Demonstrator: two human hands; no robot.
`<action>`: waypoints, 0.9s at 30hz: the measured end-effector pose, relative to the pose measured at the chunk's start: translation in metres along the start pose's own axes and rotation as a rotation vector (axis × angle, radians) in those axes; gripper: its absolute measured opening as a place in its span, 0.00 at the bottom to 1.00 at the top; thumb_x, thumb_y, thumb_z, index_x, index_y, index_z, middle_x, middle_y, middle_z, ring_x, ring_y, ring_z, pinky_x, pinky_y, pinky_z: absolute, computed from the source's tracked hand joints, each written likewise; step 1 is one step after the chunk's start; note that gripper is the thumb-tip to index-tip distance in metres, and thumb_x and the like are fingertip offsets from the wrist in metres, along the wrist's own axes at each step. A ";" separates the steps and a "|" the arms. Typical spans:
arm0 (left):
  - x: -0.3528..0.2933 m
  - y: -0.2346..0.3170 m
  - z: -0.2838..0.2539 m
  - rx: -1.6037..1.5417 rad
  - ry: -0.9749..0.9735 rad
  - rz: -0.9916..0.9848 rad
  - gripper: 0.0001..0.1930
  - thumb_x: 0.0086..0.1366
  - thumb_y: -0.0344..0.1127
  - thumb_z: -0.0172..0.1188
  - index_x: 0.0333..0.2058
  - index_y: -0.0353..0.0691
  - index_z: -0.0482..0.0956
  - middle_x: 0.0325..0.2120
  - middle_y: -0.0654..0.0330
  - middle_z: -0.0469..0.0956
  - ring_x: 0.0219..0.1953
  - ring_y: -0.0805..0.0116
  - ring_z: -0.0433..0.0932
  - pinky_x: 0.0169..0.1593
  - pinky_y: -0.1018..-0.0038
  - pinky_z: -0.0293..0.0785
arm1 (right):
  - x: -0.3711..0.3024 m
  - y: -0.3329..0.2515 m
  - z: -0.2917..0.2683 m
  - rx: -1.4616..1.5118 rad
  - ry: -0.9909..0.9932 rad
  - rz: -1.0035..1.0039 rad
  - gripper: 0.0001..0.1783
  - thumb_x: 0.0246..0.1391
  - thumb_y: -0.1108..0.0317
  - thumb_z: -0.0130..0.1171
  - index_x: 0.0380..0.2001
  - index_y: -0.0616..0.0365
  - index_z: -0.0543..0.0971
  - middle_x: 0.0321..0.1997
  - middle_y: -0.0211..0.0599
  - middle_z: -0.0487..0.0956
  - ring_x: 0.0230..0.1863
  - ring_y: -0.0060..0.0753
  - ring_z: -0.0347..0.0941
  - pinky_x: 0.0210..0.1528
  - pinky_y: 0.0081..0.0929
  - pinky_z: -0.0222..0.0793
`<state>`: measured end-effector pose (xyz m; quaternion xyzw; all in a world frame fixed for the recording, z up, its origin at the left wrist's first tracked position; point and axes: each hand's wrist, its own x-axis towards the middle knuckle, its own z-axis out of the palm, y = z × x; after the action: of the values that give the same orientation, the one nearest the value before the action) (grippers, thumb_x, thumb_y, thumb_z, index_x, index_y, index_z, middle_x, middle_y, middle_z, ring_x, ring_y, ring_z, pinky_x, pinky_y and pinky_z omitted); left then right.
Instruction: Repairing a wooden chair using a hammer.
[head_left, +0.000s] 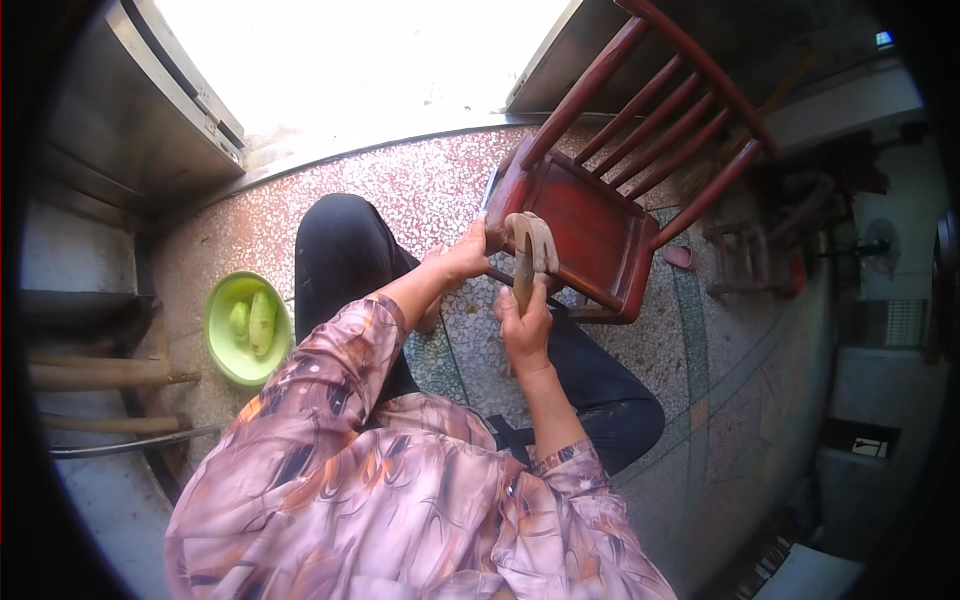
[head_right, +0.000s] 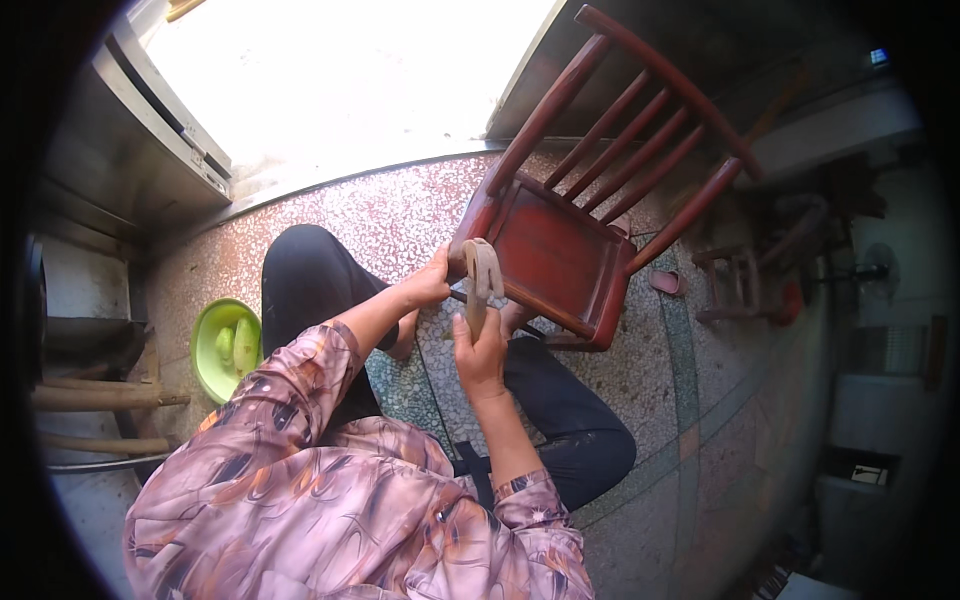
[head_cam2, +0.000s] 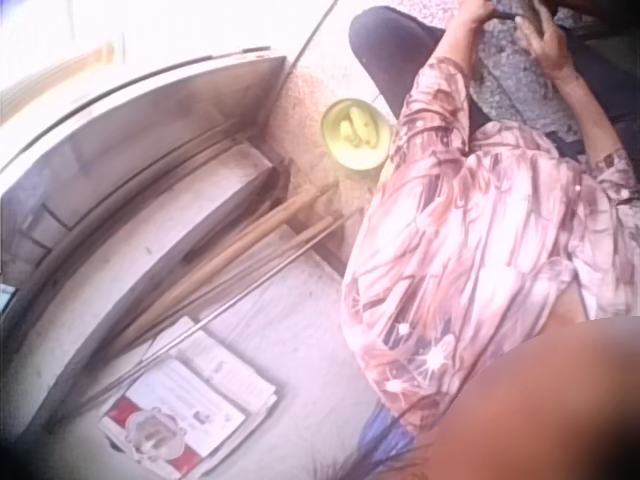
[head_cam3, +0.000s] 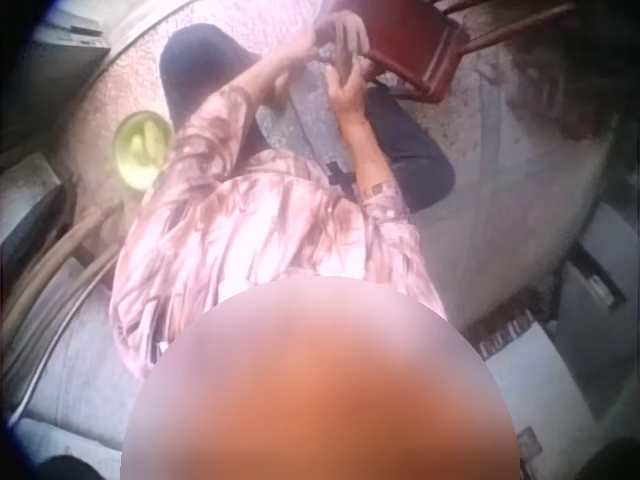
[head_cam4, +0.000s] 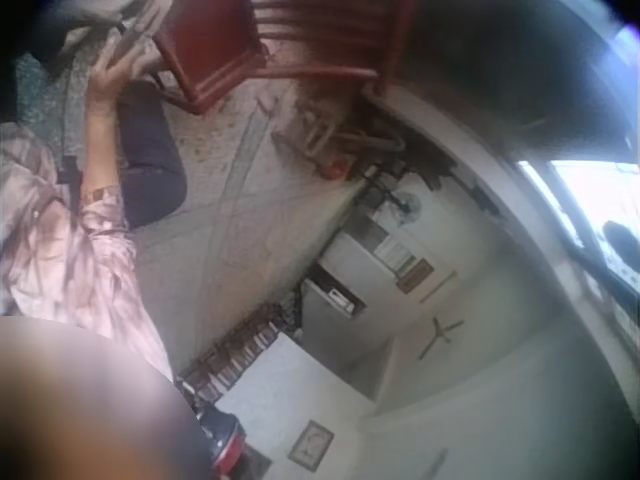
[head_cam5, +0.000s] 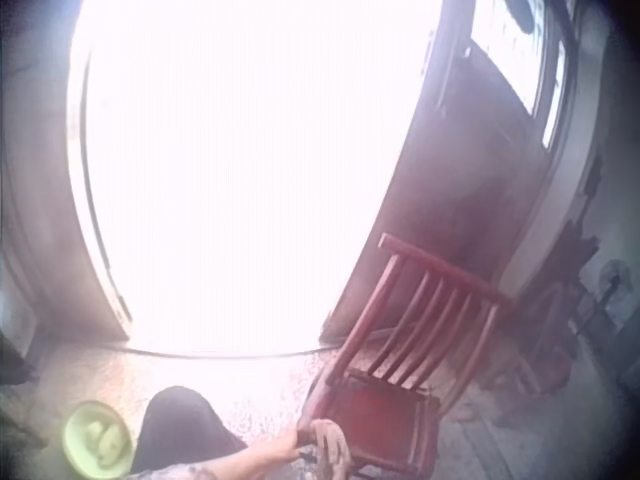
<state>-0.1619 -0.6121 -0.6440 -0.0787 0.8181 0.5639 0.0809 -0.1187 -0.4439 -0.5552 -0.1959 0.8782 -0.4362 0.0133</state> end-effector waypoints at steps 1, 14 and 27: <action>-0.002 0.008 0.000 -0.004 -0.005 0.003 0.41 0.48 0.20 0.46 0.62 0.29 0.40 0.55 0.38 0.62 0.61 0.51 0.61 0.63 0.69 0.56 | -0.004 -0.002 -0.006 -0.014 0.066 -0.059 0.12 0.57 0.62 0.54 0.34 0.59 0.67 0.17 0.30 0.72 0.11 0.20 0.64 0.14 0.20 0.61; -0.008 0.024 -0.010 0.056 -0.003 -0.094 0.41 0.48 0.22 0.47 0.62 0.26 0.39 0.59 0.34 0.55 0.64 0.50 0.55 0.65 0.70 0.51 | 0.003 -0.057 -0.043 0.191 -0.041 0.129 0.17 0.55 0.60 0.55 0.39 0.61 0.68 0.25 0.41 0.73 0.23 0.38 0.69 0.25 0.32 0.64; -0.007 0.031 -0.007 -0.039 -0.036 -0.077 0.43 0.49 0.24 0.54 0.62 0.24 0.40 0.58 0.36 0.56 0.63 0.49 0.56 0.64 0.69 0.52 | 0.004 -0.005 -0.018 -0.018 0.049 -0.002 0.16 0.56 0.58 0.53 0.39 0.60 0.68 0.18 0.37 0.74 0.15 0.33 0.72 0.21 0.30 0.67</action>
<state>-0.1622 -0.6072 -0.6119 -0.1015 0.8017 0.5776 0.1153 -0.1245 -0.4338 -0.5397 -0.1862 0.8820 -0.4327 -0.0103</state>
